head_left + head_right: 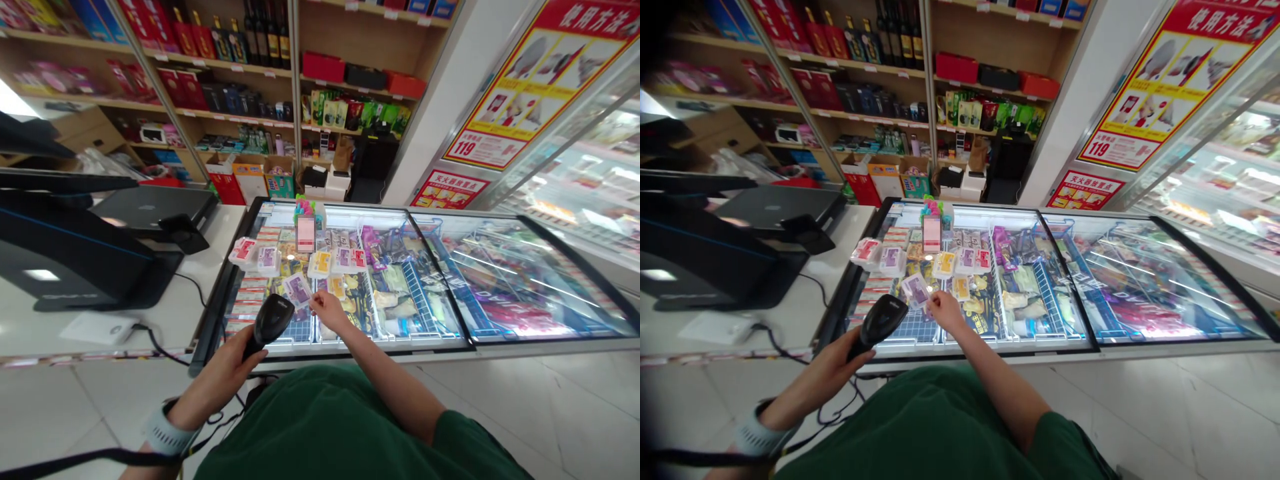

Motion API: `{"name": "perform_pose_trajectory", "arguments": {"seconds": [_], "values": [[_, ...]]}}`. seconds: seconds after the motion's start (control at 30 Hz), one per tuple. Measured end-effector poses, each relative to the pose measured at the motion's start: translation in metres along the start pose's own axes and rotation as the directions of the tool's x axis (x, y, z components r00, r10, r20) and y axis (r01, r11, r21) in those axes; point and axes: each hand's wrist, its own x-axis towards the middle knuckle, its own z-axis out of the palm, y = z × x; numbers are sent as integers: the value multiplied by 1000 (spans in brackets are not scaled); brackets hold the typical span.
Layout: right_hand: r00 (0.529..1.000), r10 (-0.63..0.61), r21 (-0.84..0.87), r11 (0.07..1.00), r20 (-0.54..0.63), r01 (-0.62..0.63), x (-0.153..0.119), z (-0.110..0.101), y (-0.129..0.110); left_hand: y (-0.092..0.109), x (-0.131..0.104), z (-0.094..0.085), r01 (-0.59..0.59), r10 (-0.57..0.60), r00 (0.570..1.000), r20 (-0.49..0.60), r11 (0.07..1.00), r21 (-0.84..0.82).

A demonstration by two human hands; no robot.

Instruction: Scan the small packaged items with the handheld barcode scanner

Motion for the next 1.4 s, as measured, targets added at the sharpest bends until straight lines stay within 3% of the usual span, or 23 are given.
{"name": "perform_pose_trajectory", "arguments": {"seconds": [0.13, 0.3, 0.5, 0.67, 0.83, 0.97, 1.13, 1.27, 1.4], "values": [[981, 194, 153, 969, 32, -196, -2, -10, 22, -6, 1, 1, 17, -17, 999, -32, 1000, 14], [916, 399, 269, 885, -22, -380, -7, -41, 57, -19, -1, 1, 70, -69, 994, -80, 997, 10], [880, 462, 256, 869, -111, -424, 11, -71, 85, -26, -6, 0, 145, -144, 981, -133, 989, -5], [855, 487, 198, 869, -178, -454, 28, -73, 94, -24, -11, -2, 149, -148, 970, -193, 989, -9], [840, 498, 96, 867, -214, -489, 26, -73, 94, -29, -17, -7, 199, -202, 955, -217, 979, -34], [858, 494, 19, 868, -142, -496, 16, -60, 89, -40, -23, -13, 224, -232, 951, -206, 973, -63], [898, 437, -22, 899, 53, -437, 11, -22, 69, -42, -33, -20, 249, -277, 923, -266, 959, -133], [923, 367, 16, 928, 114, -371, 31, 17, 39, -45, -42, -22, 275, -303, 903, -304, 952, -132], [946, 314, 74, 944, 85, -320, 69, 56, 7, -53, -51, -20, 273, -296, 901, -317, 955, -115]]}}
